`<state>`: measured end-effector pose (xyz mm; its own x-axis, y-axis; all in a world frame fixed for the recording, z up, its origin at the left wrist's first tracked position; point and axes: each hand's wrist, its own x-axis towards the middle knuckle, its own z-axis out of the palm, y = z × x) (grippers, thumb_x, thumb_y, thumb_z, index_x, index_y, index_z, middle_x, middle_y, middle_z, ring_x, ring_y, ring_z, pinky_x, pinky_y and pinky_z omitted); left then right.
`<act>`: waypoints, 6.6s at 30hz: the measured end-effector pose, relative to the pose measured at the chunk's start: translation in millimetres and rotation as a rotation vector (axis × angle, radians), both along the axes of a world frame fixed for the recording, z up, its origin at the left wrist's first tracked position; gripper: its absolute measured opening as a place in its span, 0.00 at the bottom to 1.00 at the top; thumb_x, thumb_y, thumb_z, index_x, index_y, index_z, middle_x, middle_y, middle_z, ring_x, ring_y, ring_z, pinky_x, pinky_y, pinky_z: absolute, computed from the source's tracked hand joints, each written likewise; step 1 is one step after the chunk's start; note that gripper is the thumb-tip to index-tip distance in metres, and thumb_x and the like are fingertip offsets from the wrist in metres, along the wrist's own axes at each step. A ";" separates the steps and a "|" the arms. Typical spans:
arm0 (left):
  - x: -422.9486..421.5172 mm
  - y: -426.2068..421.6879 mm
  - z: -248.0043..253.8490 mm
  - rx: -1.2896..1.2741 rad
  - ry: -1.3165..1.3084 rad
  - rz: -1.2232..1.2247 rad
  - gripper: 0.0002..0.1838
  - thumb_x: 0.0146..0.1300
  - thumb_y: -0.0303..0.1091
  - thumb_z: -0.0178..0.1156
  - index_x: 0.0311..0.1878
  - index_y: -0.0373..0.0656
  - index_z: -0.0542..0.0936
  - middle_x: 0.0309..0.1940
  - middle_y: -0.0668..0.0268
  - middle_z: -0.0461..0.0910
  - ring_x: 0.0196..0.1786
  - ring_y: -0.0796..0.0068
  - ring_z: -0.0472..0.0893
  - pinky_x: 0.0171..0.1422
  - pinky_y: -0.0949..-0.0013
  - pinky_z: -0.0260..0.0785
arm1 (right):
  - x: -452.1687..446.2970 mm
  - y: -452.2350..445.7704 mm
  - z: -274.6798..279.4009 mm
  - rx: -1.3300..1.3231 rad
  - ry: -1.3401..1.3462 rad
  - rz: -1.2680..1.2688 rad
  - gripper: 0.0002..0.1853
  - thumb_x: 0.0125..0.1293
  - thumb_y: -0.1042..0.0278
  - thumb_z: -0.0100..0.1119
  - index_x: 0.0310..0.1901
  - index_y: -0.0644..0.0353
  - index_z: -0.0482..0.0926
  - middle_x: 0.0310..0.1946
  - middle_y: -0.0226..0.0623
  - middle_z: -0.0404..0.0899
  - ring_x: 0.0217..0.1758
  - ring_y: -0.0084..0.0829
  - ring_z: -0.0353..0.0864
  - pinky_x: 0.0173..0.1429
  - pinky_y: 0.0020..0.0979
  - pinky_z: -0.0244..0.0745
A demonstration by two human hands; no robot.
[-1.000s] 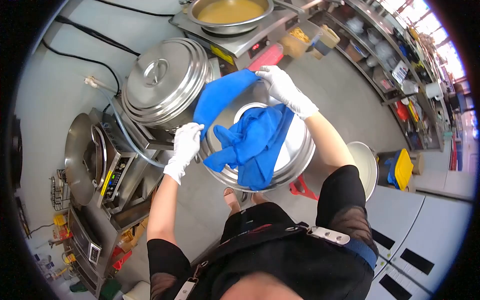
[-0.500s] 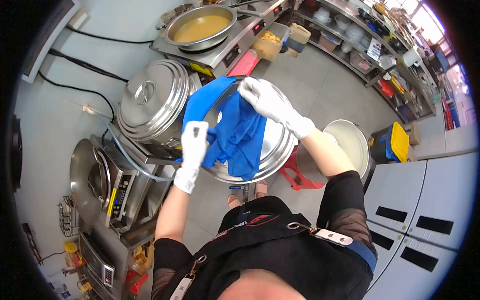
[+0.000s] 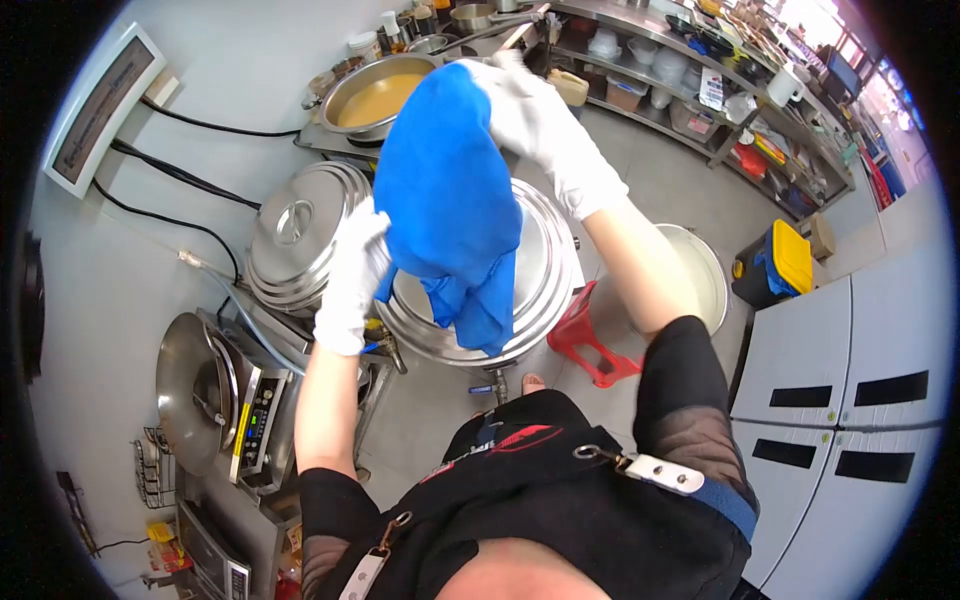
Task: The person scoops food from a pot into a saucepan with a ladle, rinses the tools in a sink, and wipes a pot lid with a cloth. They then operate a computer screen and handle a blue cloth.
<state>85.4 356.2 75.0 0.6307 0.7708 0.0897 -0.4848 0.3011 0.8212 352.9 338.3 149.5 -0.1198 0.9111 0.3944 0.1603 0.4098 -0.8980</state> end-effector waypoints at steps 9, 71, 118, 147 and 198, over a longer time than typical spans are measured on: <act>-12.9 -1.3 -9.9 0.266 0.394 0.243 0.12 0.66 0.36 0.58 0.43 0.36 0.82 0.41 0.63 0.82 0.45 0.77 0.77 0.56 0.73 0.66 | -104.7 -143.1 -150.9 -0.627 1.688 -0.038 0.43 0.64 0.39 0.51 0.72 0.59 0.54 0.72 0.45 0.53 0.74 0.42 0.54 0.77 0.43 0.48; 58.8 159.2 109.6 0.672 1.144 0.040 0.17 0.54 0.41 0.70 0.40 0.36 0.86 0.32 0.62 0.85 0.35 0.74 0.80 0.46 0.71 0.72 | 164.2 -15.5 -17.8 -0.389 -0.555 -0.442 0.23 0.47 0.59 0.76 0.40 0.68 0.85 0.35 0.41 0.85 0.40 0.31 0.82 0.51 0.31 0.73; 99.7 244.8 -180.6 1.015 1.493 0.125 0.08 0.52 0.30 0.67 0.36 0.53 0.88 0.38 0.60 0.82 0.45 0.60 0.81 0.54 0.62 0.71 | 154.0 1.7 -282.4 -0.319 -0.712 -0.409 0.14 0.61 0.68 0.59 0.49 0.53 0.83 0.41 0.40 0.82 0.48 0.42 0.76 0.56 0.37 0.73; 46.7 10.8 -161.1 0.922 1.420 0.147 0.13 0.55 0.39 0.66 0.41 0.43 0.81 0.35 0.61 0.82 0.40 0.59 0.82 0.45 0.59 0.72 | -16.5 -97.1 -244.5 -0.308 -0.593 -0.289 0.17 0.58 0.58 0.65 0.45 0.58 0.80 0.35 0.42 0.79 0.40 0.43 0.81 0.46 0.40 0.75; -176.0 -23.6 83.4 1.055 0.967 0.530 0.10 0.66 0.34 0.55 0.47 0.49 0.83 0.40 0.59 0.83 0.43 0.60 0.83 0.49 0.67 0.72 | -130.2 -105.8 -68.4 -0.299 0.159 0.016 0.06 0.66 0.71 0.57 0.32 0.58 0.70 0.25 0.28 0.73 0.24 0.19 0.71 0.29 0.24 0.69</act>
